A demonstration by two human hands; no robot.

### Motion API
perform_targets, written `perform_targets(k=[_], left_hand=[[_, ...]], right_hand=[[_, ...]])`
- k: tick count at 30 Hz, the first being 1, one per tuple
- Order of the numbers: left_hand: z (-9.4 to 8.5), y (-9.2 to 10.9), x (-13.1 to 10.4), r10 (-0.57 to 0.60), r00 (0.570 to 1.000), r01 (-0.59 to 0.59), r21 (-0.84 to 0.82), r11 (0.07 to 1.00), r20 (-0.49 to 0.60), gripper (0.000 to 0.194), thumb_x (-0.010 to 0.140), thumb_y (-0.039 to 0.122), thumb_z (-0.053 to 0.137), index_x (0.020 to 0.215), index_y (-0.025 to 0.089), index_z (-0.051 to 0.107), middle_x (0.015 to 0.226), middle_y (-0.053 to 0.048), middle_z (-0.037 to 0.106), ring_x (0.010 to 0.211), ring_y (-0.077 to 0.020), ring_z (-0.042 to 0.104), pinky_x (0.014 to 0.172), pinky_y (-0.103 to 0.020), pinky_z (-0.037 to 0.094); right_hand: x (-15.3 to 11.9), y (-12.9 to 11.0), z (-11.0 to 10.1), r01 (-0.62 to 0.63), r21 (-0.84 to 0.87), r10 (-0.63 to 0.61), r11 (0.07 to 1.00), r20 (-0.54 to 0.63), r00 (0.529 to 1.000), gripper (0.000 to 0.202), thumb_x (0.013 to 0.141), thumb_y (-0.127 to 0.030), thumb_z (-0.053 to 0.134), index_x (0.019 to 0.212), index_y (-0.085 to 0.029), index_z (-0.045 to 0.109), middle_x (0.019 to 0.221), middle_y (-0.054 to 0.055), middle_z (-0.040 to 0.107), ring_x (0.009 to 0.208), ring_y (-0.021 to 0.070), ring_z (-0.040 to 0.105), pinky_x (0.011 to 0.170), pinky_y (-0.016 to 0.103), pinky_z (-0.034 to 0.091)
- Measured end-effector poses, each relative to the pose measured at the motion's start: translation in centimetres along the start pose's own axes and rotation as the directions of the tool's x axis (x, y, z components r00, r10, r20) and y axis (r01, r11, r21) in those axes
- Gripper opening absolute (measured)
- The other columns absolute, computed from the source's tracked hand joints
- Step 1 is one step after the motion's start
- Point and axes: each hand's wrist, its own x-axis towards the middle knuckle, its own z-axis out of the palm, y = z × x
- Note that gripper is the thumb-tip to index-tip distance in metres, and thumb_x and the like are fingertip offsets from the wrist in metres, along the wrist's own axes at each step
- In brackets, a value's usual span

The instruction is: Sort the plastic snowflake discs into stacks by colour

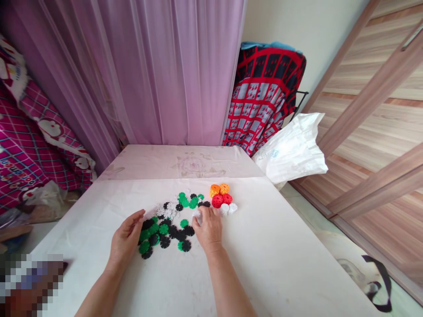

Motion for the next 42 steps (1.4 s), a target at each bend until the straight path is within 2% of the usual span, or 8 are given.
perform_targets(k=[6,13,24,37,42], left_hand=[[-0.01,-0.16,-0.08,-0.006,1.000,0.006,-0.005,1.000,-0.001,0.050,0.077,0.057,0.053,0.108,0.022,0.072,0.117,-0.008,0.073,0.099,-0.0233,0.068,0.093,-0.039,0.053],[0.02,-0.16,-0.01,0.012,1.000,-0.012,0.015,1.000,-0.007,0.051,0.077,0.058,0.053,0.108,0.021,0.072,0.112,-0.008,0.075,0.095,-0.0227,0.068,0.087,-0.037,0.055],[0.12,0.08,0.25,0.065,0.998,-0.065,0.021,0.998,-0.009,0.048,0.079,0.056,0.052,0.106,0.021,0.072,0.108,-0.008,0.075,0.089,-0.0209,0.069,0.084,-0.035,0.056],[0.36,-0.59,0.34,0.088,0.996,-0.087,0.035,0.996,-0.014,0.042,0.081,0.051,0.054,0.106,0.022,0.072,0.104,-0.007,0.075,0.082,-0.0190,0.068,0.080,-0.034,0.056],[0.35,-0.65,0.33,0.104,0.995,-0.104,0.030,0.994,-0.005,0.042,0.082,0.051,0.055,0.106,0.022,0.072,0.105,-0.007,0.075,0.086,-0.0196,0.069,0.082,-0.035,0.056]], right_hand=[[-0.04,-0.20,-0.09,-0.021,0.012,0.020,1.000,0.067,0.998,0.023,0.078,-0.021,0.062,0.100,-0.020,0.062,0.092,0.005,0.068,0.091,0.0233,0.057,0.086,0.034,0.044],[0.02,-0.20,-0.13,0.005,-0.011,-0.003,1.000,0.144,0.990,0.033,0.081,-0.023,0.062,0.114,-0.021,0.066,0.100,0.006,0.072,0.093,0.0233,0.060,0.086,0.035,0.044],[-0.02,0.31,0.29,0.019,-0.011,-0.018,1.000,0.153,0.988,0.028,0.082,-0.020,0.061,0.108,-0.022,0.071,0.098,0.005,0.073,0.090,0.0230,0.061,0.084,0.034,0.045],[-0.16,0.34,0.26,0.033,-0.052,-0.025,0.998,0.147,0.989,0.026,0.083,-0.020,0.061,0.107,-0.020,0.071,0.094,0.006,0.072,0.089,0.0228,0.060,0.084,0.035,0.044],[-0.28,0.29,0.37,0.027,-0.063,-0.018,0.998,0.138,0.990,0.025,0.084,-0.021,0.059,0.106,-0.019,0.071,0.092,0.006,0.071,0.088,0.0233,0.060,0.083,0.036,0.044]])
